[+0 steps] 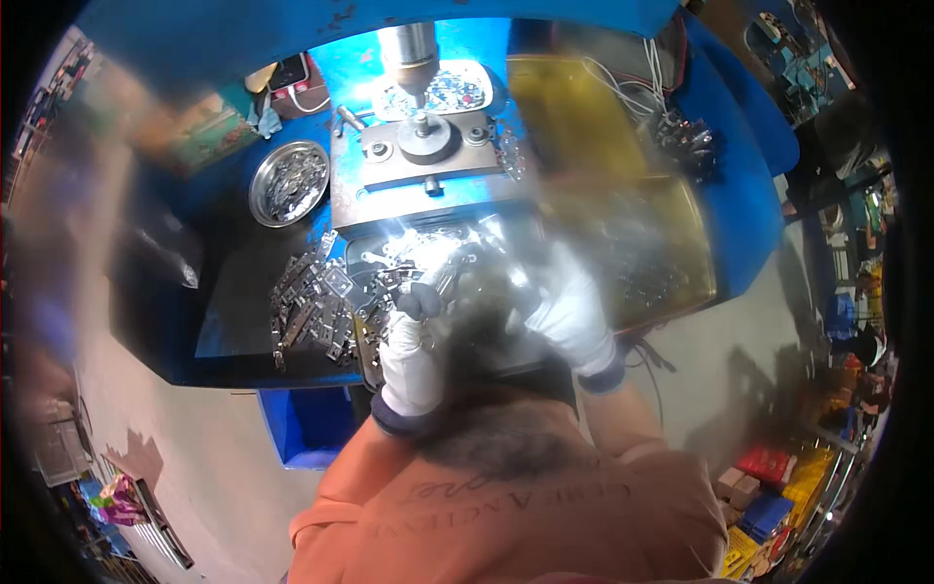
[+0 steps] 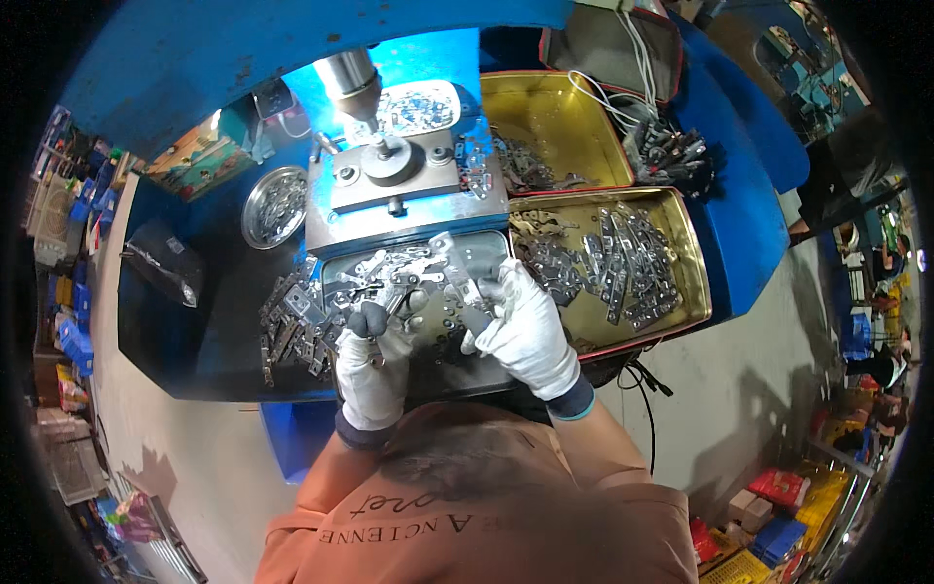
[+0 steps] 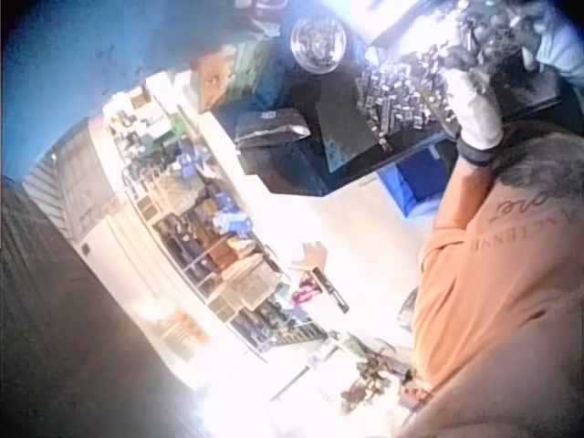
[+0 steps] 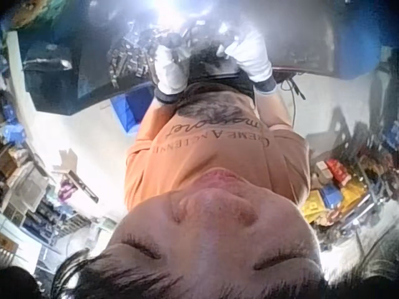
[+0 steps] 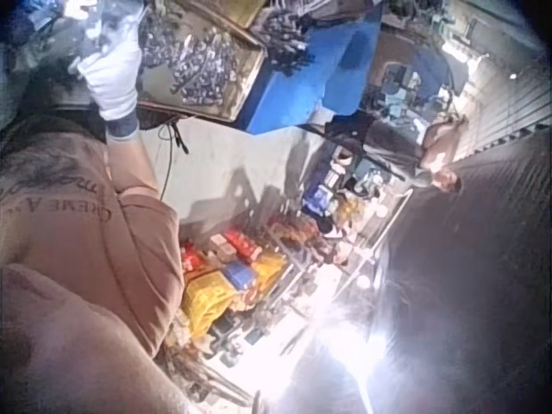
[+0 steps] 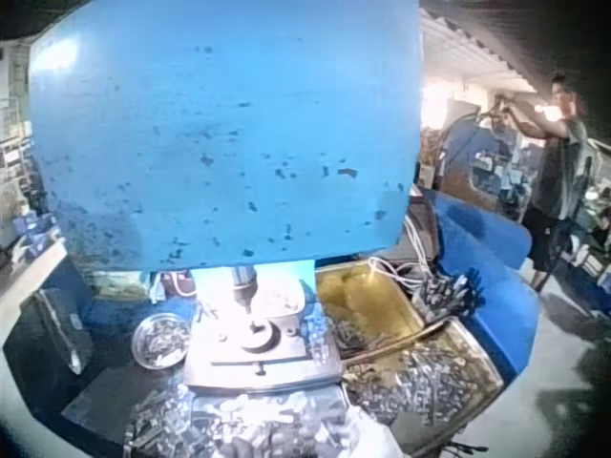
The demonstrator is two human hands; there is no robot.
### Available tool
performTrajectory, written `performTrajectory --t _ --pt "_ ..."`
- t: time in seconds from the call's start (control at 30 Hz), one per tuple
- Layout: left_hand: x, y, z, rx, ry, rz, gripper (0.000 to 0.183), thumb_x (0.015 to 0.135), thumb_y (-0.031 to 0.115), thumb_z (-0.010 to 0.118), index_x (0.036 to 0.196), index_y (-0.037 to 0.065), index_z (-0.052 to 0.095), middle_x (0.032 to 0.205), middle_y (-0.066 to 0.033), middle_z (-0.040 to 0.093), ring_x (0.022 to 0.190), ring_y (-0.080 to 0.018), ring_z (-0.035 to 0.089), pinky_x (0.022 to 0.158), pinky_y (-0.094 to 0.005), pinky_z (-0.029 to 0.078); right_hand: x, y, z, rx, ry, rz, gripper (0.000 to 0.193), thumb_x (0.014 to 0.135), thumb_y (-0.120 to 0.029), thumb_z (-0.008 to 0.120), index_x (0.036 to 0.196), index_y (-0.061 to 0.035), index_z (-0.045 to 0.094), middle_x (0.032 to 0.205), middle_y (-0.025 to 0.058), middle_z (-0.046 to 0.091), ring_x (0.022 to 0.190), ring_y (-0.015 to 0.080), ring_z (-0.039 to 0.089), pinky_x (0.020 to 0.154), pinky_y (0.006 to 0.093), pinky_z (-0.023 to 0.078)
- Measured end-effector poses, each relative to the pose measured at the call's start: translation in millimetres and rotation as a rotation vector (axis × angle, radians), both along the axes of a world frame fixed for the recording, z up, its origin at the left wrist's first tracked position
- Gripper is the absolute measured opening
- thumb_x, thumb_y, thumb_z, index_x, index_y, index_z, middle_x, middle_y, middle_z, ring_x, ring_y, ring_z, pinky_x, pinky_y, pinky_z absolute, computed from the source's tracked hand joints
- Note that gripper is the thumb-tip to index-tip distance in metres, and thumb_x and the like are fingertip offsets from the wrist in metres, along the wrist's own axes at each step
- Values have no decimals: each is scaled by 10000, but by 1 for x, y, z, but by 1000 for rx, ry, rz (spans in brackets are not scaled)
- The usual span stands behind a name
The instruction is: Manually assembling and processing small metal components using a press machine.
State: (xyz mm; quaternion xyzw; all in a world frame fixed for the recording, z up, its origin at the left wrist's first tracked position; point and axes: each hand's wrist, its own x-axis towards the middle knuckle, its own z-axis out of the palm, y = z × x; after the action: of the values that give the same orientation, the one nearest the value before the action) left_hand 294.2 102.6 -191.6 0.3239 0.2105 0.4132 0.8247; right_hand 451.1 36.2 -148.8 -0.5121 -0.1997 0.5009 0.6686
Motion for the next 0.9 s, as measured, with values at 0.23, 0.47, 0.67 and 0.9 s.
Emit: performTrajectory --t 0.23,0.47,0.67,0.9 --pt "3 -2 5 -59 20 73 290 965 375 438 847 111 443 1037 -76 551 1084 -208 519 887 -324 392 -12 1 -24 87 -1228 -217 328 568 -26 648 896 -25 641 806 118 578 640 241 586 548 333 475" --pt "-1 -6 -8 126 298 144 263 978 322 442 940 69 508 964 -26 527 887 -104 477 843 -255 385 -26 8 -14 85 -1543 -171 310 566 -66 721 867 -78 646 887 131 588 680 289 604 539 358 483" --pt "4 -7 11 -24 168 92 262 981 292 441 952 58 555 949 -24 539 899 -114 491 863 -290 400 -30 8 -17 91 -1417 -166 238 664 -24 669 900 -47 650 844 144 582 710 322 590 578 371 494" --pt "-2 -6 -5 11 164 59 222 985 197 404 1093 51 531 1143 -85 541 1080 -181 504 961 -339 390 -25 17 -10 16 -468 -3 181 767 -17 653 944 20 641 777 62 624 696 135 581 560 275 450"
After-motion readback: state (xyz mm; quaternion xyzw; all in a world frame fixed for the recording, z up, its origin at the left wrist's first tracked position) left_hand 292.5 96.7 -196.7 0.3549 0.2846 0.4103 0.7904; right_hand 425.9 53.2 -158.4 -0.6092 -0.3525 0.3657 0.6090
